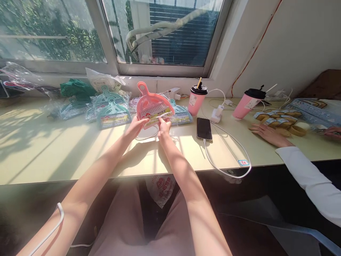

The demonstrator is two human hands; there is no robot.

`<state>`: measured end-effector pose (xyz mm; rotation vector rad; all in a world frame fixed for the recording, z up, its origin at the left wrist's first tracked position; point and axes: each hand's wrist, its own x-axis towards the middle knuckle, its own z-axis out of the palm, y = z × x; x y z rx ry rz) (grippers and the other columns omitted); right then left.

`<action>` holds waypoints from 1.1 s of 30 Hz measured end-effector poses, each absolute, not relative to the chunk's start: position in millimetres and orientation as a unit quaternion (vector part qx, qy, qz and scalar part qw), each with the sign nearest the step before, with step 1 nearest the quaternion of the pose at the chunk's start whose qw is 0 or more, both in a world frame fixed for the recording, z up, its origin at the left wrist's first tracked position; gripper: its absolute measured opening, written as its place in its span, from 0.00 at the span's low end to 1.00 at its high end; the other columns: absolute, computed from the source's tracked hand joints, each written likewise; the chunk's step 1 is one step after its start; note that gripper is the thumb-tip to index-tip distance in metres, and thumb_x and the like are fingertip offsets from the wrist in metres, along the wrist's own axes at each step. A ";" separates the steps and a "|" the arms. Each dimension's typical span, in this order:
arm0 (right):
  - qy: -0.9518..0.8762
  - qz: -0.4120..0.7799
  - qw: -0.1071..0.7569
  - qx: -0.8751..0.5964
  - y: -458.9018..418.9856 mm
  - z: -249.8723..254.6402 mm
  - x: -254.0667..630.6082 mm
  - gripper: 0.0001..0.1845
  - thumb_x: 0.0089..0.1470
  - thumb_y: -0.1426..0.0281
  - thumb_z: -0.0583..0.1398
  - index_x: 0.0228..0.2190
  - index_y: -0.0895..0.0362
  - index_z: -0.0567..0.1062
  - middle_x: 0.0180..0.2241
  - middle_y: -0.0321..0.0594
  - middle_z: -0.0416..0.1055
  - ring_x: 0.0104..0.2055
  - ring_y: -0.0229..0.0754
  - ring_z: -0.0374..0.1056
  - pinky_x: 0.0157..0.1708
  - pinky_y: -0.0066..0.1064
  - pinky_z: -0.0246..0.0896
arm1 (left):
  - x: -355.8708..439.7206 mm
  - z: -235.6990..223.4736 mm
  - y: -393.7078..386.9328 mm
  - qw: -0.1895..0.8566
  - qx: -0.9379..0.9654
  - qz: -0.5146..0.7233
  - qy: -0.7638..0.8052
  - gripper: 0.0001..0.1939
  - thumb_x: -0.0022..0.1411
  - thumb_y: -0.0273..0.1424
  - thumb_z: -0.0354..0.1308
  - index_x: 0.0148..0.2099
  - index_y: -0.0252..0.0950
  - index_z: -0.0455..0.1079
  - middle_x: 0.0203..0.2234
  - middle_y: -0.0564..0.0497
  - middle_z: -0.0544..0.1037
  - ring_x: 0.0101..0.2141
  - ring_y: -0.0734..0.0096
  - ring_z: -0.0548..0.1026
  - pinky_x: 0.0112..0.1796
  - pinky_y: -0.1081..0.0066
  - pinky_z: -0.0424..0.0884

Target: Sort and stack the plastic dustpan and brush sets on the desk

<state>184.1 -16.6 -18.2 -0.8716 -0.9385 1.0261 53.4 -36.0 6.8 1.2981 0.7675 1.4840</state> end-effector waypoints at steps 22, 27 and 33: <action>-0.244 0.530 0.723 -0.369 -20.3 -5.1 185.6 0.16 0.56 0.58 0.69 0.43 0.53 0.78 0.43 0.42 0.83 0.47 0.45 0.80 0.52 0.40 0.79 | 55.7 1.6 -34.3 0.526 0.500 0.574 0.380 0.36 0.54 0.53 0.71 0.58 0.38 0.74 0.52 0.41 0.82 0.51 0.50 0.80 0.42 0.62 0.81; -0.272 0.541 0.727 -0.324 -18.8 -11.3 184.5 0.16 0.51 0.62 0.71 0.42 0.52 0.79 0.43 0.38 0.83 0.43 0.42 0.79 0.50 0.36 0.79 | 50.3 -0.4 -33.3 0.495 0.541 0.555 0.394 0.37 0.45 0.49 0.77 0.53 0.32 0.76 0.42 0.42 0.84 0.44 0.54 0.80 0.38 0.65 0.76; -0.267 0.518 0.723 -0.371 -9.6 -16.2 187.3 0.12 0.52 0.66 0.66 0.40 0.52 0.79 0.38 0.36 0.82 0.40 0.40 0.78 0.48 0.34 0.78 | 55.5 1.3 -35.5 0.491 0.548 0.570 0.366 0.34 0.41 0.46 0.77 0.47 0.31 0.76 0.38 0.43 0.84 0.41 0.56 0.80 0.39 0.65 0.75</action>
